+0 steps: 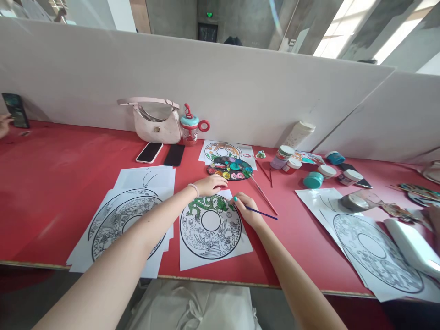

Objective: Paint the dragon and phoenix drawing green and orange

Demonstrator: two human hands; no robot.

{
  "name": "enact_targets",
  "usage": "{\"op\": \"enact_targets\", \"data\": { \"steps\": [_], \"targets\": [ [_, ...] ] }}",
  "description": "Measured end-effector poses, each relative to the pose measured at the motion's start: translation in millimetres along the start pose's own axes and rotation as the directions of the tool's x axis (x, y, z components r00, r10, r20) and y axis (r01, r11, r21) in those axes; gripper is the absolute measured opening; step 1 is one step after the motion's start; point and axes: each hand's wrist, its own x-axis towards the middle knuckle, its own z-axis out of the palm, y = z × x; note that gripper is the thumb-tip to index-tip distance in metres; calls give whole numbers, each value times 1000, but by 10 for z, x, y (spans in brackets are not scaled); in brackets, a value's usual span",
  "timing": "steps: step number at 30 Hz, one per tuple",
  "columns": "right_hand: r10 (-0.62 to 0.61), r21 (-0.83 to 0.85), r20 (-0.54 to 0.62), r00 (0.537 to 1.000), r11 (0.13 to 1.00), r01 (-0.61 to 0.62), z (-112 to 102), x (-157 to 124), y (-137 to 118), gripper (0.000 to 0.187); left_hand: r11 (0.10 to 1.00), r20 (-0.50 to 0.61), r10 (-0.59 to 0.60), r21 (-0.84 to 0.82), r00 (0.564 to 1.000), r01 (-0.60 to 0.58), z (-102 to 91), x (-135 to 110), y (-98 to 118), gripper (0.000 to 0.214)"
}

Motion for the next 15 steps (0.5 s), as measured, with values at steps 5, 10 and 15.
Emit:
{"op": "enact_targets", "data": {
  "steps": [5, 10, 15],
  "targets": [
    [12, 22, -34, 999, 1000, -11, -13, -10, 7, 45, 995, -111, -92, 21, 990, 95, 19, -9, -21, 31],
    [22, 49, -72, 997, 999, -19, -36, -13, 10, 45, 987, -179, -144, 45, 973, 154, 21, -18, -44, 30],
    [42, 87, -86, 995, 996, -34, -57, -25, 21, 46, 985, -193, -153, 56, 969, 166, 29, -17, -56, 30]
  ]
}}
